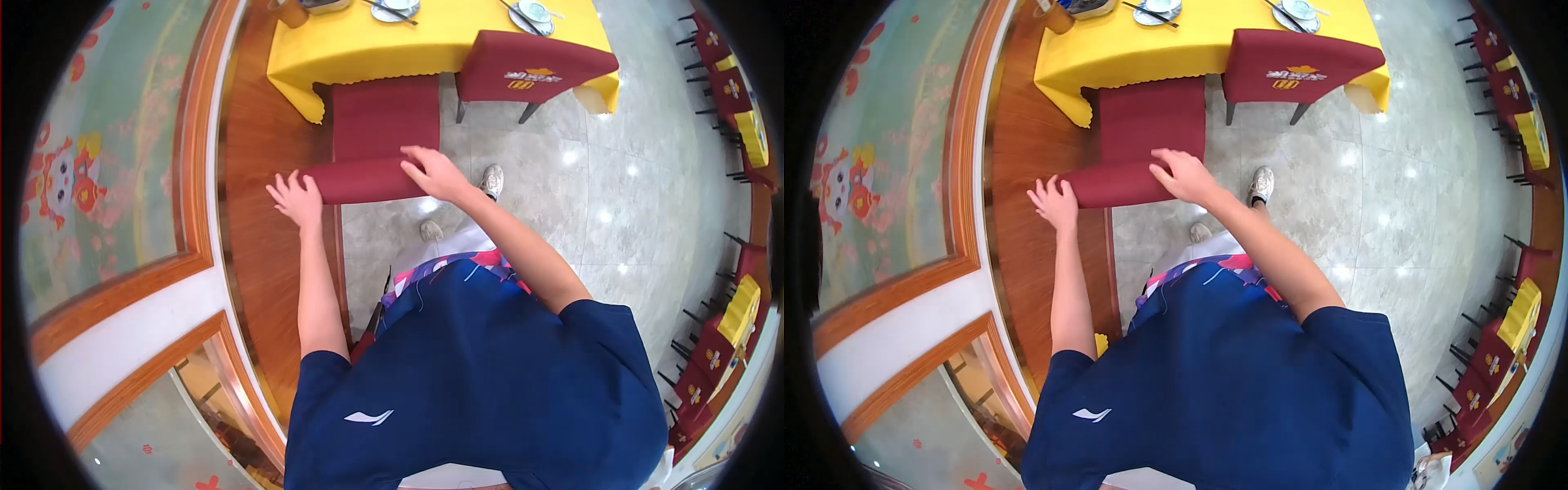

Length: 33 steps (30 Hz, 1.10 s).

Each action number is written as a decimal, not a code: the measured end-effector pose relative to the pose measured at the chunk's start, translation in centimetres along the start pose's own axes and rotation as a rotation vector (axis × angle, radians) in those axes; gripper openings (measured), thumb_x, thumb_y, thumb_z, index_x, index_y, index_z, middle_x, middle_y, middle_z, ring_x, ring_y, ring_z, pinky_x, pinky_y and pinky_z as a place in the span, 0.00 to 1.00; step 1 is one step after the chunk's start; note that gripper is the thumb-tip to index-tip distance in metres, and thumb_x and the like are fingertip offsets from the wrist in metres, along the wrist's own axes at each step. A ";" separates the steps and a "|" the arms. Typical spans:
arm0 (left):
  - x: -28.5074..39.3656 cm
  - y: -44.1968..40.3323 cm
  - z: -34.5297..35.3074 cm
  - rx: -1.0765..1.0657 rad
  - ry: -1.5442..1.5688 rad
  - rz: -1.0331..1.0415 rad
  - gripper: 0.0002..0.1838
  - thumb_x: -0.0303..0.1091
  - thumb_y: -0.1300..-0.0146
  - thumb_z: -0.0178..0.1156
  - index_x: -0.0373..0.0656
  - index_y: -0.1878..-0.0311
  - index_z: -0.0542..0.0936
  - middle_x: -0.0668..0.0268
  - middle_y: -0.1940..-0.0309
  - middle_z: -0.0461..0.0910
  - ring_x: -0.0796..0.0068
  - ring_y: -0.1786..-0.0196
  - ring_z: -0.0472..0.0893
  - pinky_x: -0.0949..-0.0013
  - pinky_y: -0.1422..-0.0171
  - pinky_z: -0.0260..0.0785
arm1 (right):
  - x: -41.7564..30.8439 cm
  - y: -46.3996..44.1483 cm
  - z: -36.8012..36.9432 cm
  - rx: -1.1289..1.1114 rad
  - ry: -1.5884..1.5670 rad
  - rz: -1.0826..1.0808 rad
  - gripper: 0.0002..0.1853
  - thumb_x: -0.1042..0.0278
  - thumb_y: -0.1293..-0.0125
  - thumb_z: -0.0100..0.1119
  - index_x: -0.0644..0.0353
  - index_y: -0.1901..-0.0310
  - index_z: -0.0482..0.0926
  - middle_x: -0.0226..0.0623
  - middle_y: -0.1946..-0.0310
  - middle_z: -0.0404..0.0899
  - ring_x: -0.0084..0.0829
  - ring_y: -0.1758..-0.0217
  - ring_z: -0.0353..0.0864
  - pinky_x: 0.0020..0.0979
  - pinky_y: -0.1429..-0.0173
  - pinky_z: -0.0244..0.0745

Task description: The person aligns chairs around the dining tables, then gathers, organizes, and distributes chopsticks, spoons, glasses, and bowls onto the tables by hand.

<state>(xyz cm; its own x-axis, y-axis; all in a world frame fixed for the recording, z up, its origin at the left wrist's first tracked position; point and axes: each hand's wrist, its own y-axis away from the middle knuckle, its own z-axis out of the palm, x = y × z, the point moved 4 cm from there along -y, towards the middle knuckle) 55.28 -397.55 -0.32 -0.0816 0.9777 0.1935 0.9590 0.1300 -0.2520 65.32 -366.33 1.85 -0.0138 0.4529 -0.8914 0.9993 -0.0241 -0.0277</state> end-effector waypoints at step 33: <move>14.5 -10.3 5.7 0.089 0.295 -0.086 0.11 0.40 0.39 0.53 0.58 0.71 0.84 0.82 0.53 0.80 0.61 0.32 0.64 0.16 0.34 0.32 | 4.8 -10.9 -6.5 0.312 0.635 -0.288 0.04 0.67 0.38 0.58 0.53 0.66 0.82 0.29 0.71 0.81 0.32 0.67 0.78 0.34 0.62 0.72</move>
<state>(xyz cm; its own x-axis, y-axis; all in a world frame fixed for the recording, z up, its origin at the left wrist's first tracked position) 42.69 -383.74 -0.31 -0.0663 0.8744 0.4806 0.9234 0.2363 -0.3025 54.60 -358.14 0.82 -0.1557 0.9025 -0.4015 0.9021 -0.0357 -0.4300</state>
